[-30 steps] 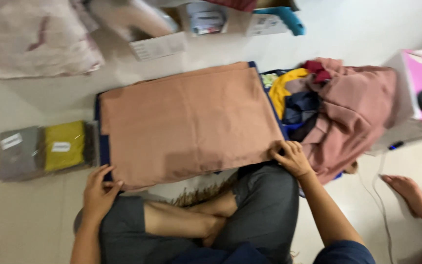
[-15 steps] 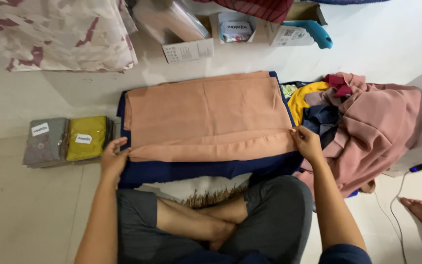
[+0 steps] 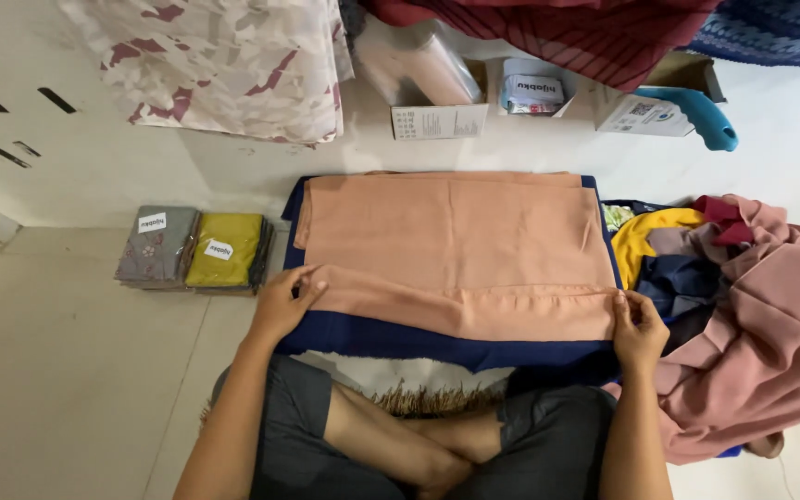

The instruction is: Using a lint roller to remove debris from a piece of fabric and folding it.

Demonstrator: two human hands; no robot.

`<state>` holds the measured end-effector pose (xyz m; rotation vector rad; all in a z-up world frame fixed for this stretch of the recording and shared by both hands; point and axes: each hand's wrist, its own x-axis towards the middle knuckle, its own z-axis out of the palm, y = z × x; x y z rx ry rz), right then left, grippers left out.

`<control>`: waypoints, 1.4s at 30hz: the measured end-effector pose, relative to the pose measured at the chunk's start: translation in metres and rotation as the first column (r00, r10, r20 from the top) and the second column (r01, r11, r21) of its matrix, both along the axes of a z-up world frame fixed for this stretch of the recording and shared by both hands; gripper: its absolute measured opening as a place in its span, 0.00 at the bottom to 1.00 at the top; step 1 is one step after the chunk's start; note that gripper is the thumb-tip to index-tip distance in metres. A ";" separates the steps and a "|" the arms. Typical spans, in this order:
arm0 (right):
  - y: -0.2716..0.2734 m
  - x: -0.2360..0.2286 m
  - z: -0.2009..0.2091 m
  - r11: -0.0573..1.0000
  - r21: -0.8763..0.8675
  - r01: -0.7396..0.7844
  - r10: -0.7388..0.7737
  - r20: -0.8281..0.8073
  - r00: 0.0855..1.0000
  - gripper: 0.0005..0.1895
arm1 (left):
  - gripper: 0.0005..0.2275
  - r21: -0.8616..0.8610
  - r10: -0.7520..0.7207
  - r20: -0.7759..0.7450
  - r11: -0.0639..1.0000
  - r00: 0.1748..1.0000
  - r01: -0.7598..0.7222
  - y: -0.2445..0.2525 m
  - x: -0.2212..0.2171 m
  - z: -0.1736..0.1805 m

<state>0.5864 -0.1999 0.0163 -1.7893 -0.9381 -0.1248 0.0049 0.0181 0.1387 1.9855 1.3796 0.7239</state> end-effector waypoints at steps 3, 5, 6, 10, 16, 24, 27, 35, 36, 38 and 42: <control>0.001 -0.004 0.000 1.000 0.012 0.007 -0.006 -0.038 0.999 0.03 | 0.17 -0.024 0.079 0.054 0.997 0.995 -0.078 0.022 -0.001 -0.053; 0.000 -0.002 -0.004 1.000 0.005 0.011 -0.011 -0.032 0.999 0.03 | 0.15 -0.049 0.094 0.057 0.995 0.994 -0.091 0.020 -0.003 -0.057; 0.001 0.000 -0.005 1.000 -0.007 0.012 -0.013 -0.025 1.000 0.04 | 0.13 -0.079 0.112 0.059 0.991 0.992 -0.108 0.020 -0.004 -0.060; 0.002 0.003 -0.009 0.999 -0.023 0.025 -0.024 0.014 1.000 0.05 | 0.17 -0.143 0.079 0.054 0.987 0.995 -0.071 -0.006 -0.015 -0.032; -0.001 0.001 -0.007 1.000 0.011 0.010 -0.010 0.020 1.000 0.03 | 0.11 -0.186 -0.085 -0.104 0.980 0.991 0.064 -0.018 -0.025 -0.035; -0.005 -0.008 0.005 0.997 -0.078 -0.029 0.027 -0.029 0.999 0.08 | 0.14 0.165 -0.157 -0.234 0.966 0.959 0.198 0.004 0.016 -0.030; -0.004 -0.015 0.015 0.995 -0.083 -0.050 0.046 -0.053 0.998 0.08 | 0.09 0.205 -0.134 -0.354 0.955 0.926 0.216 0.025 0.029 -0.058; 0.001 -0.006 0.018 0.973 -0.228 -0.023 0.014 -0.042 0.999 0.11 | 0.07 -0.210 -0.183 -0.307 0.970 0.934 0.121 0.031 0.039 -0.011; 0.002 -0.005 0.018 0.964 -0.266 -0.003 -0.017 -0.070 0.997 0.11 | 0.05 -0.239 -0.172 -0.223 0.964 0.960 0.117 0.034 0.039 -0.006; 0.001 -0.005 0.018 0.965 -0.264 -0.004 -0.016 -0.074 0.997 0.12 | 0.06 -0.096 -0.120 -0.175 0.990 0.977 0.105 0.041 0.036 -0.022; -0.001 0.001 0.001 0.970 -0.245 0.007 -0.024 -0.065 0.998 0.12 | 0.11 0.100 0.002 -0.126 0.995 0.992 0.010 0.054 0.033 -0.068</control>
